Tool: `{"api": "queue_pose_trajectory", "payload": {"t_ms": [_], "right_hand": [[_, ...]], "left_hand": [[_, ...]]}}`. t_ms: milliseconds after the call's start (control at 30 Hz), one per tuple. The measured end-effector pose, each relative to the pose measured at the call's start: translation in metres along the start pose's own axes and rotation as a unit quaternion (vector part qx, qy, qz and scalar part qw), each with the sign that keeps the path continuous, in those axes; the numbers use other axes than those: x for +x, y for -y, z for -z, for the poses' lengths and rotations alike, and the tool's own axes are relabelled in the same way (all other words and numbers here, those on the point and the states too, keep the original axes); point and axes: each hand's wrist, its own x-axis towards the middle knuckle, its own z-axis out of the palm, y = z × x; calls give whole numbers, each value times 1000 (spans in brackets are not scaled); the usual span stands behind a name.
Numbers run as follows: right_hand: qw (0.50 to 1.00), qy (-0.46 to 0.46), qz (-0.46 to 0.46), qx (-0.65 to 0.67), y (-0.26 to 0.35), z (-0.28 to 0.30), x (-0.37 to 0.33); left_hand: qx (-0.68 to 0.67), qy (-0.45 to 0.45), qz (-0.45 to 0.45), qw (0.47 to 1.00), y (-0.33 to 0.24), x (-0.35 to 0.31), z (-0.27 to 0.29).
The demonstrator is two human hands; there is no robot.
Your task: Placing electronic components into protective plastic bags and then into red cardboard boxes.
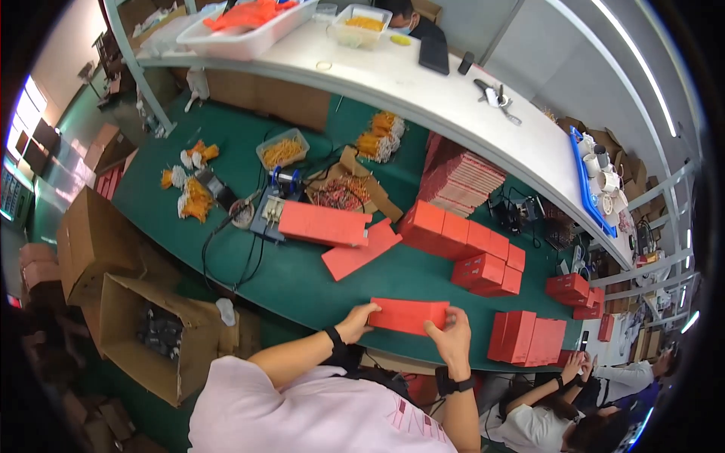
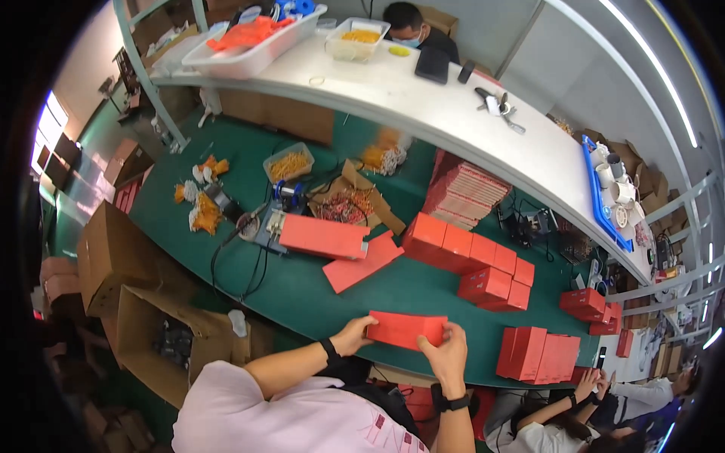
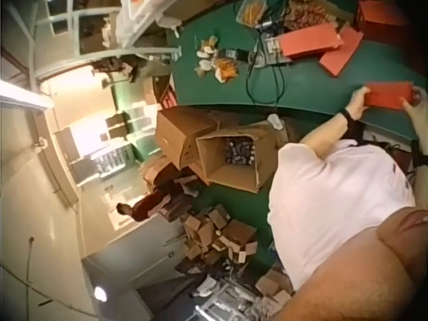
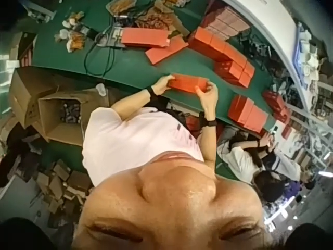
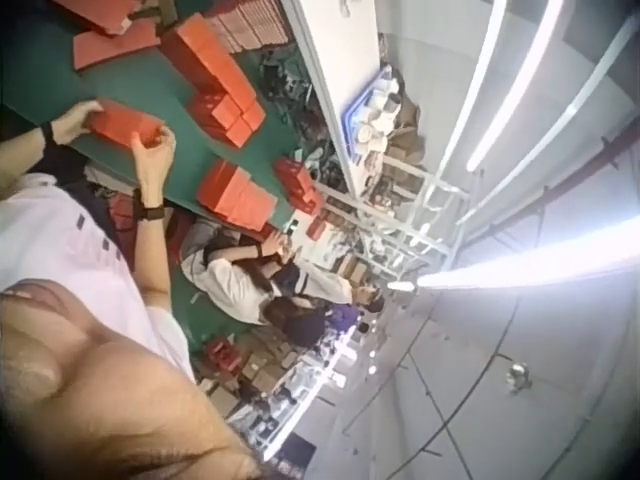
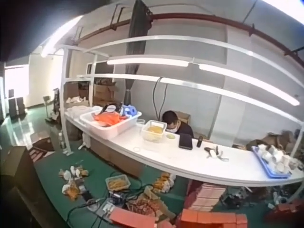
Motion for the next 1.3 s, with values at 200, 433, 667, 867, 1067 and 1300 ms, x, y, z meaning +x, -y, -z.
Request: {"api": "queue_pose_trajectory", "payload": {"t_ms": [200, 433, 667, 867, 1067, 1300], "right_hand": [[944, 28, 235, -231, 31, -41, 0], [927, 78, 286, -228, 22, -43, -8], [954, -6, 236, -183, -10, -38, -21], [967, -3, 226, -118, -12, -37, -19], [961, 52, 219, -158, -25, -24, 1], [963, 77, 185, -181, 7, -24, -4]], "left_hand": [[390, -131, -407, 815, -20, -13, -21], [525, 64, -418, 738, -14, 0, -30], [522, 81, -423, 736, 9, -3, -47], [558, 69, -453, 692, 12, 0, -50], [350, 94, -460, 811, -76, -23, -95], [-457, 250, -243, 818, -288, 32, -77]]}}
